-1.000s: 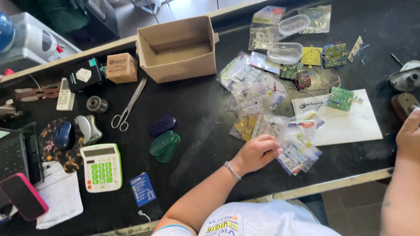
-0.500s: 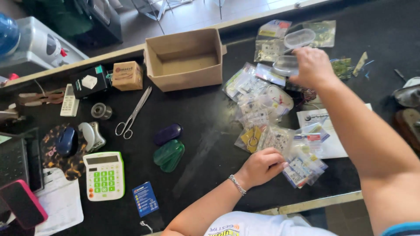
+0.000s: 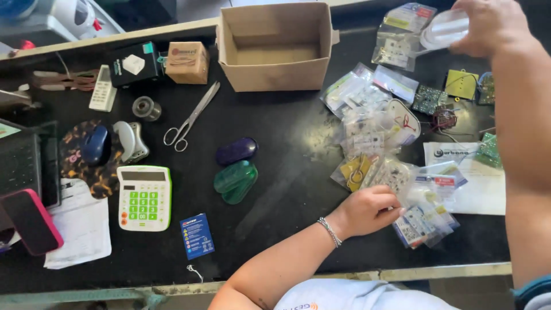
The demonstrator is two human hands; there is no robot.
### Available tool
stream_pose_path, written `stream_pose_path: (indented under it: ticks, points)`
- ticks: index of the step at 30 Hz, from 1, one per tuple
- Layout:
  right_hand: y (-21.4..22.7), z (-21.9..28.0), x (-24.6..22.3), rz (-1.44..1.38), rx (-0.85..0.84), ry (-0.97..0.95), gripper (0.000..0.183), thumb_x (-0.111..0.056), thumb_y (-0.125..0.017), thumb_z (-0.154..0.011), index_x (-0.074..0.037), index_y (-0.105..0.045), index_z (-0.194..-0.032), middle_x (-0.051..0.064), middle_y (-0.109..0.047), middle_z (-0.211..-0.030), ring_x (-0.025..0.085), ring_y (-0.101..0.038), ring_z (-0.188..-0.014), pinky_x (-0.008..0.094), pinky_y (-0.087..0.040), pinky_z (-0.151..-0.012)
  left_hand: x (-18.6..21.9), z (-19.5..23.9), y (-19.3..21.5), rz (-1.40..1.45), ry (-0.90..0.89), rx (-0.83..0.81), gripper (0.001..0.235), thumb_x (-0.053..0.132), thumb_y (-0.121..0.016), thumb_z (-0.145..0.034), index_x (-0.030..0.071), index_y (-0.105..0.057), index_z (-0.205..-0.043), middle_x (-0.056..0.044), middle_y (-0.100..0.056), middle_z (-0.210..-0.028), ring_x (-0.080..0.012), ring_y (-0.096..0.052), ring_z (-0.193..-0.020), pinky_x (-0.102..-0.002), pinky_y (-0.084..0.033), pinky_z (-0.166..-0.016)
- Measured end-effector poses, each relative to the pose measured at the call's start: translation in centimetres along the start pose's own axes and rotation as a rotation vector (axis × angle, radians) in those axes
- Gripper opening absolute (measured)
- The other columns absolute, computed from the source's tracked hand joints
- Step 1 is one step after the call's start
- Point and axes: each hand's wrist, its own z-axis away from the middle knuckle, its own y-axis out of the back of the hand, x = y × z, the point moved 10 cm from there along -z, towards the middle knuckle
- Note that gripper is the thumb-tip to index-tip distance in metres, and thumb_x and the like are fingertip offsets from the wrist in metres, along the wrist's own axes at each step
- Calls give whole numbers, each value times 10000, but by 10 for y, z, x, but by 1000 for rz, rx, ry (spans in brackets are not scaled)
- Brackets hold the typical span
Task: The person sorts through a pile of electronic components and small cases on a cluttered workbench. They pick up and examine several items, including plastic cases, circuit boards, and wires, moving them around the table.
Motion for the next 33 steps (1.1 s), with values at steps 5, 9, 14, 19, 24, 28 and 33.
stream_pose_path:
  ticks: [5,9,14,19,24,28,33]
  points:
    - [-4,-4,-40,-297,-359,-1,956,-117,-901,-636,-212,-558,-1523,200,-615,-1400,406,-543,-1279,580,-492,-954,-2,-3,-3,-96,3,22,198,198,-631,-1005,41,-687,-897,-96,-628,-901,-270,-649,-749,-409,-541,-648]
    - [-28,-16,-55,-203,-448,75,1052,-234,-974,-578,-292,-526,-1528,102,-570,-1524,355,-515,-1388,523,-464,-1079,-4,-4,-1,-96,23,50,201,212,-625,-1003,56,-684,-890,-79,-628,-894,-258,-642,-743,-407,-537,-639]
    - [3,-13,-86,1,-406,181,828,-441,-829,-622,-259,-648,-1409,107,-734,-1331,348,-722,-1182,467,-591,-961,-4,-5,0,-52,16,44,221,197,-609,-1009,33,-671,-873,-96,-622,-895,-268,-638,-764,-415,-550,-681]
    - [40,15,-89,37,-444,125,810,-444,-797,-727,-157,-590,-1457,143,-762,-1282,343,-762,-1119,463,-639,-888,-7,-7,0,-75,27,49,240,228,-601,-1007,49,-677,-868,-77,-616,-882,-248,-634,-750,-397,-547,-657]
    - [71,48,-105,-337,-136,107,846,-419,-866,-748,-59,-638,-1478,180,-754,-1260,423,-720,-1021,494,-567,-784,-9,-7,-4,-53,-19,96,247,209,-582,-1004,62,-638,-814,-78,-588,-823,-246,-602,-672,-384,-509,-610]
    - [149,107,-266,-652,-89,370,793,-392,-950,-625,-148,-680,-1329,48,-710,-1169,228,-647,-1033,365,-485,-906,-14,-3,-9,-159,4,126,240,296,-554,-980,128,-586,-812,-43,-563,-871,-277,-627,-768,-419,-505,-699]
    - [145,190,-466,-613,-170,805,902,-440,-970,-433,-258,-600,-1236,1,-735,-1138,267,-718,-1090,470,-593,-946,2,0,-4,-306,-53,137,251,328,-564,-945,138,-567,-780,-33,-553,-847,-286,-628,-764,-425,-509,-685]
